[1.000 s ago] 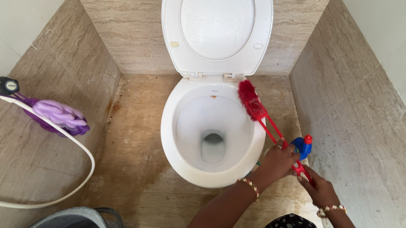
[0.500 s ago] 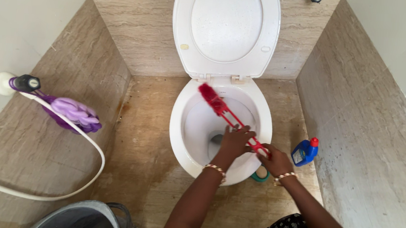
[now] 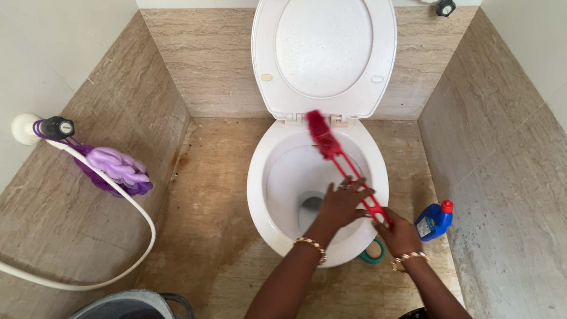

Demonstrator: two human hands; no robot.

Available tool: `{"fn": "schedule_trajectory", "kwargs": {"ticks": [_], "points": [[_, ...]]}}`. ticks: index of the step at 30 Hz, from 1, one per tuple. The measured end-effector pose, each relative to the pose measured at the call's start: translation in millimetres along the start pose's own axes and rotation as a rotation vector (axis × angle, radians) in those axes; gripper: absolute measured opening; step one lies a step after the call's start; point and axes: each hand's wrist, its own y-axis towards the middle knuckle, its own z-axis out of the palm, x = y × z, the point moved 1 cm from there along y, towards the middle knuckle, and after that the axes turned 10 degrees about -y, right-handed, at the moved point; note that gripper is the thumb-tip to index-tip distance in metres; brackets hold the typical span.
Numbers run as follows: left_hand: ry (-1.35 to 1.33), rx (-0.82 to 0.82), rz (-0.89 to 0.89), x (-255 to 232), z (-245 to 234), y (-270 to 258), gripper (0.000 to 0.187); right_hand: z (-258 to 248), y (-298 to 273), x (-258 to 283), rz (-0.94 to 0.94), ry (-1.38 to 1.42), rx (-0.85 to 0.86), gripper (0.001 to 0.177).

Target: The person cleans a toilet by first scrubbing the rim and seat with a red toilet brush. They then pour blue toilet cleaner into the bowl and continue scrubbing the interior surfaces with the brush.

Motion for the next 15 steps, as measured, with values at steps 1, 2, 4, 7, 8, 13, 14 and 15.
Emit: {"fn": "schedule_trajectory", "kwargs": {"ticks": [1, 2, 4, 7, 8, 13, 14, 15], "points": [[0.003, 0.007, -0.034, 10, -6, -8, 0.069, 8, 3, 6, -0.053, 0.030, -0.030, 0.059], [0.017, 0.004, -0.056, 20, -12, -16, 0.068, 16, 4, 14, -0.071, 0.040, -0.024, 0.058], [0.048, -0.007, -0.097, 36, -26, -30, 0.067, 29, 8, 38, -0.108, 0.058, -0.018, 0.058], [0.069, -0.012, -0.133, 44, -42, -42, 0.068, 27, 6, 59, -0.013, 0.061, 0.140, 0.059], [0.067, -0.041, -0.098, 40, -45, -43, 0.069, 20, 4, 60, -0.047, 0.107, 0.081, 0.058], [0.079, -0.179, 0.064, -7, -51, -32, 0.075, -15, -13, 58, 0.064, 0.385, -0.008, 0.056], [0.079, -0.171, 0.066, -18, -50, -26, 0.073, -20, -13, 60, 0.068, 0.399, -0.050, 0.055], [0.080, -0.163, 0.068, -28, -47, -20, 0.070, -23, -12, 61, 0.073, 0.413, -0.092, 0.055]]}}
